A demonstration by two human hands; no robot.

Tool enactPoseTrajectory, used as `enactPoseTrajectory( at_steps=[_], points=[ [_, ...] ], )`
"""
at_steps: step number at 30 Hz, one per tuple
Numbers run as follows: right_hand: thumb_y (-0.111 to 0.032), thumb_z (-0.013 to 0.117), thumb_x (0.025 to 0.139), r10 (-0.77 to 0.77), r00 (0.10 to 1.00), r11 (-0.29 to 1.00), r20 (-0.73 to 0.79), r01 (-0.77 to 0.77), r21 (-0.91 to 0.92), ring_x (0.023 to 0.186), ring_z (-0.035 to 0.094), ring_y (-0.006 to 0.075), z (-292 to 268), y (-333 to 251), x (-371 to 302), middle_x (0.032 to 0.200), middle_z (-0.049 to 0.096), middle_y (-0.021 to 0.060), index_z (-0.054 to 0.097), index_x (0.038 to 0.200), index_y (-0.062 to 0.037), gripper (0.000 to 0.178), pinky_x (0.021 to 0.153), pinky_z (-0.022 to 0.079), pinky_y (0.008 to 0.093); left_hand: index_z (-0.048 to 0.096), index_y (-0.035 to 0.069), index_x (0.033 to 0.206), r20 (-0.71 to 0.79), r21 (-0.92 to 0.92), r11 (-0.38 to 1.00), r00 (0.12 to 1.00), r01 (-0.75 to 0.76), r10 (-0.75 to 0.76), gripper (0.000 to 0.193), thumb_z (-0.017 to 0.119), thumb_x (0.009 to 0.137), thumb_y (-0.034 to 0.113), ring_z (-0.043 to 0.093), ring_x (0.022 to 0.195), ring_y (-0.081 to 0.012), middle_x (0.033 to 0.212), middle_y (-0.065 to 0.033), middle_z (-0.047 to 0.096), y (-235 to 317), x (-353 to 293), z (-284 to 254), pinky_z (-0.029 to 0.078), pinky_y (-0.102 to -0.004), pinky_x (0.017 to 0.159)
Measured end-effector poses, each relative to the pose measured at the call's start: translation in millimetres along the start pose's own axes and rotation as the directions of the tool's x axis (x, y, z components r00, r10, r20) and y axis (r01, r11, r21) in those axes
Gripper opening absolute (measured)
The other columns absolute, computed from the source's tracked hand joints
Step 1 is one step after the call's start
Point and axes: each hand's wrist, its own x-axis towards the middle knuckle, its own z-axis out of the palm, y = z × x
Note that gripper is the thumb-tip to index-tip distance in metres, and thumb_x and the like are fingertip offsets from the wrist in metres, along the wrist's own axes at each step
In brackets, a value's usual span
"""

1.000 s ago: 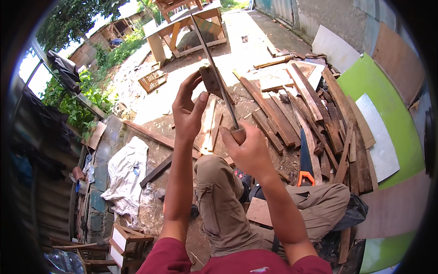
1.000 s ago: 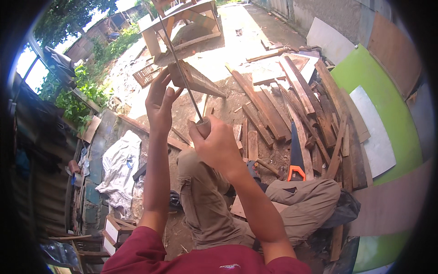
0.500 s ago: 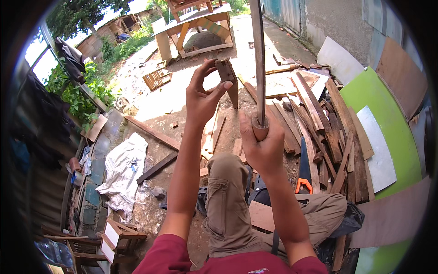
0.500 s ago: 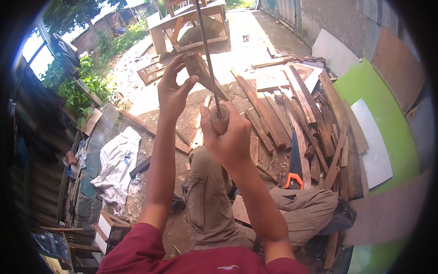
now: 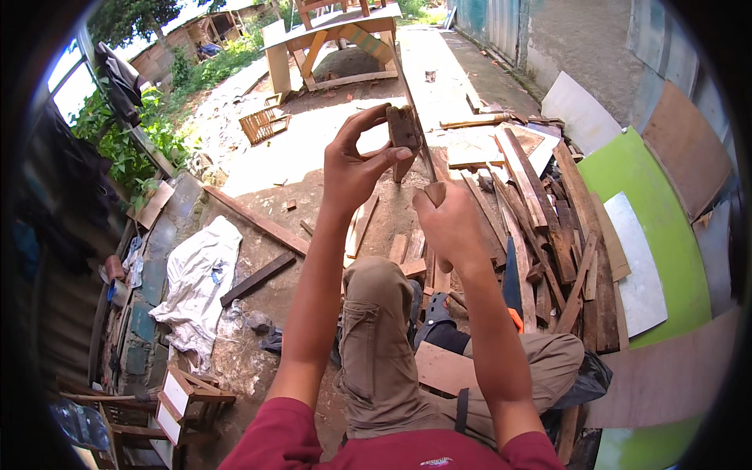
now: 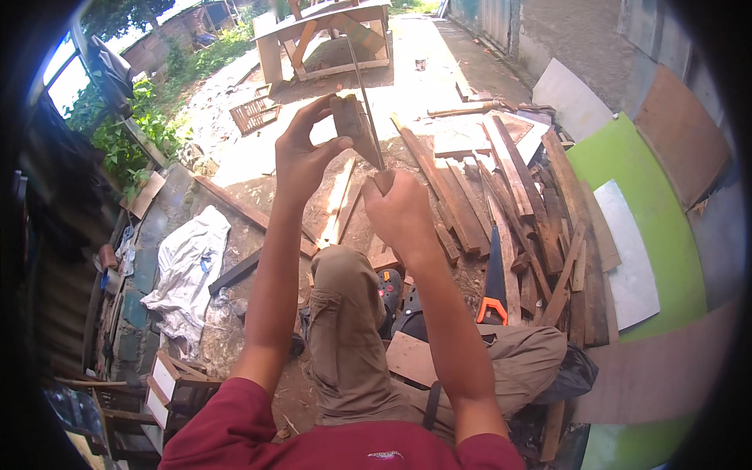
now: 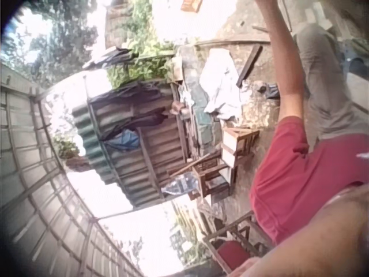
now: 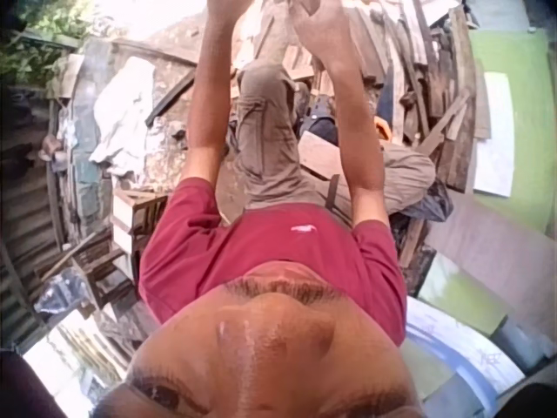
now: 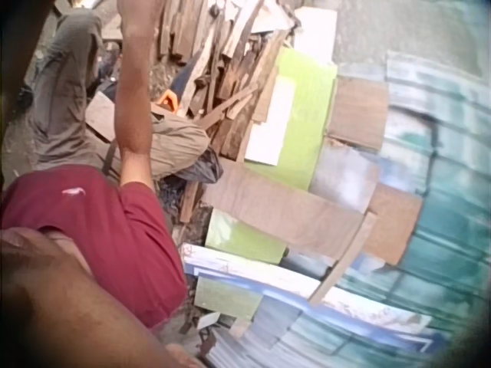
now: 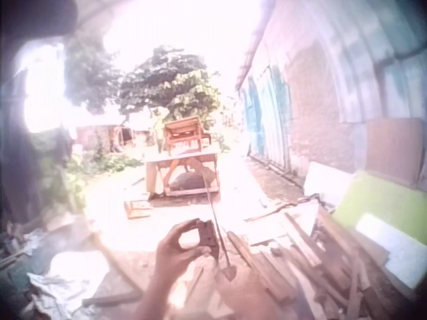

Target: The person sits on the ground and uses a hand saw to cut a small piece of wood, then uses a knife to shave and shape the wood. The person repeatedly inspects the wood and continues to refine its shape with the knife.

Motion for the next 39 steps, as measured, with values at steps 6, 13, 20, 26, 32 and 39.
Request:
enactPoseTrajectory(
  at_steps=[6,13,20,26,32,39],
  points=[
    [-0.027,0.066,0.09,0.017,0.997,0.995,-0.076,-0.009,0.102,0.071,0.072,0.0284,19.8,49.0,7.8,0.073,0.069,0.0208,0.067,0.09,0.0073,0.034,0.067,0.054,0.0401,0.06,0.005,0.134,0.017,0.002,1.0,1.0,0.001,-0.001,0.067,0.086,0.073,-0.001,0.055,0.128,-0.0225,0.134,-0.0077,0.057,-4.6,-9.2,-10.9,0.06,-0.0418,0.1],
    [-0.021,0.068,0.091,-0.222,0.968,0.926,-0.118,0.248,0.284,0.06,0.068,0.0189,7.3,0.5,-24.6,0.065,0.068,0.0139,0.062,0.088,0.005,0.026,0.057,0.05,0.0364,0.061,0.009,0.134,0.04,-0.09,0.996,0.999,0.021,-0.018,0.069,0.087,0.071,-0.001,0.056,0.127,-0.0206,0.133,-0.0046,0.058,-8.2,-11.4,-6.7,0.059,-0.0409,0.099],
    [-0.02,0.067,0.091,-0.31,0.931,0.903,-0.191,0.351,0.249,0.06,0.07,0.0224,-4.8,-24.8,-35.2,0.065,0.069,0.0154,0.062,0.091,0.006,0.026,0.057,0.051,0.0366,0.062,0.009,0.133,0.032,-0.029,0.999,0.999,0.039,-0.038,0.068,0.088,0.07,0.002,0.057,0.127,-0.0205,0.133,-0.0048,0.058,-3.3,-12.7,-3.5,0.059,-0.0401,0.099],
    [-0.017,0.067,0.089,-0.196,0.974,0.958,-0.113,0.215,0.192,0.06,0.069,0.0209,4.2,-6.8,-23.5,0.065,0.067,0.0152,0.062,0.09,0.0067,0.024,0.058,0.05,0.0362,0.061,0.008,0.133,0.036,-0.061,0.998,0.999,0.013,-0.011,0.067,0.087,0.071,0.001,0.057,0.126,-0.0204,0.132,-0.0052,0.058,-5.1,-15.7,-1.6,0.06,-0.0393,0.098],
    [-0.017,0.067,0.091,-0.085,0.979,0.825,0.187,-0.037,0.564,0.055,0.06,0.0114,-2.1,-1.6,-15.3,0.06,0.063,0.0089,0.061,0.086,0.004,0.023,0.054,0.047,0.0313,0.061,0.007,0.133,0.022,-0.072,0.997,1.0,0.019,-0.017,0.067,0.087,0.072,0.0,0.057,0.126,-0.0205,0.132,-0.0055,0.058,-4.4,-19.3,-5.1,0.06,-0.039,0.098],
    [-0.014,0.066,0.092,-0.366,0.91,0.844,-0.197,0.413,0.341,0.058,0.063,0.0091,-9.6,-29.5,-45.9,0.063,0.064,0.0071,0.059,0.086,0.0019,0.019,0.054,0.048,0.0282,0.06,0.008,0.135,0.041,-0.055,0.998,0.999,0.01,-0.008,0.07,0.088,0.071,0.002,0.057,0.127,-0.022,0.134,-0.0061,0.057,-6.8,-21.7,-6.1,0.06,-0.0414,0.098]
  ],
)
